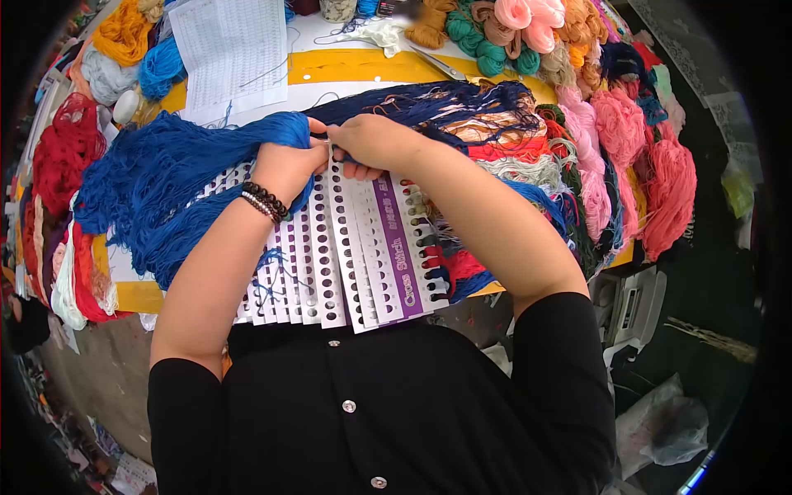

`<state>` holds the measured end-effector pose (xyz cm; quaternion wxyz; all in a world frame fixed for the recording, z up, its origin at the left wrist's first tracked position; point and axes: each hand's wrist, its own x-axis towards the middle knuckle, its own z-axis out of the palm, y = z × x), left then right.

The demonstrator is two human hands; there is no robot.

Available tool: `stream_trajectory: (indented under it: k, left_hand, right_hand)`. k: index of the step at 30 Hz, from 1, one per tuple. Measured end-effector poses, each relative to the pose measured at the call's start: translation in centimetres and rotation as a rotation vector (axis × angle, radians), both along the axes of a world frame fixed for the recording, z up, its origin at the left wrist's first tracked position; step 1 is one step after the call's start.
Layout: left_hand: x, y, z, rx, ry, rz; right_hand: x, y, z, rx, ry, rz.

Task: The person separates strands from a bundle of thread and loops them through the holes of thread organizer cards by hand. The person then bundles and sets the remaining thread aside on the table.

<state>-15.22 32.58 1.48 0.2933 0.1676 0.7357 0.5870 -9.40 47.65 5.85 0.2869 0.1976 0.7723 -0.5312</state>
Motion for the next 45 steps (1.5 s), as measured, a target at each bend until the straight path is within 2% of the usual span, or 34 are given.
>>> stream_trajectory:
  k: [5,9,13,15,16,18,19,22,23,25,27,29,30,34,35,36,37,39,43,45]
  left_hand:
    - [-1.5,-2.4,-0.2,-0.233,0.338,-0.01]
    - [-0.6,-2.1,1.0,-0.148,0.182,-0.024]
    - [-0.7,-2.1,1.0,-0.216,0.298,-0.06]
    - [-0.1,-2.2,1.8,0.112,-0.068,0.095]
    - [0.2,-2.5,2.5,0.329,-0.293,0.088]
    - [1.3,-2.2,4.3,0.554,-0.597,0.18]
    - [1.4,-1.9,4.5,0.6,-0.662,0.183]
    - [0.5,-2.3,3.6,0.584,-0.675,0.059]
    - [0.6,-2.4,3.4,0.507,-0.635,0.114]
    - [1.0,-2.2,3.3,0.485,-0.561,0.075]
    - [1.7,-1.7,3.2,0.466,-0.488,0.038]
    - [2.3,-0.9,3.4,0.151,-0.233,-0.021]
    - [2.2,-0.7,2.6,0.178,-0.145,-0.085]
    - [1.2,-0.6,1.1,0.008,0.054,-0.226]
    - [1.0,-0.9,1.1,-0.035,0.078,-0.224]
    - [0.3,-1.2,1.1,0.003,-0.012,-0.147]
    - [0.1,-1.5,1.5,0.024,-0.134,-0.011]
    - [-0.8,-2.5,1.6,0.069,-0.323,0.039]
    - [0.2,-2.7,2.7,0.081,-0.274,-0.057]
    - [0.3,-2.8,2.5,0.089,-0.251,-0.057]
  right_hand:
    - [0.7,0.7,-0.3,-0.114,0.036,-0.165]
    - [0.9,0.3,-0.3,-0.105,0.066,-0.202]
    - [1.1,0.3,-0.2,-0.08,0.048,-0.166]
    - [1.1,0.4,-1.2,-0.099,0.095,-0.174]
    - [1.1,0.4,-1.7,-0.099,0.097,-0.18]
    - [1.4,0.2,-2.2,-0.073,0.154,-0.236]
    - [1.5,0.0,-1.8,-0.026,0.158,-0.232]
    - [1.6,0.0,-1.6,-0.059,0.168,-0.258]
    - [1.6,0.2,-1.6,-0.059,0.17,-0.261]
    - [2.0,0.4,-1.2,-0.29,0.178,-0.327]
    - [2.3,0.5,-0.7,-0.314,0.154,-0.367]
    - [2.4,0.5,-0.5,-0.463,0.155,-0.478]
    - [2.3,0.6,-0.7,-0.462,0.159,-0.479]
    - [1.8,0.5,-1.6,-0.404,0.116,-0.528]
    - [1.5,0.7,-2.4,-0.327,0.116,-0.418]
    - [1.4,0.7,-2.6,-0.251,0.116,-0.31]
    - [1.5,0.5,-2.6,-0.253,0.115,-0.313]
    - [1.6,0.1,-2.1,-0.176,0.118,-0.294]
    - [1.9,-0.5,-0.4,-0.026,0.08,-0.138]
    - [2.0,-0.5,-1.5,0.077,0.243,-0.059]
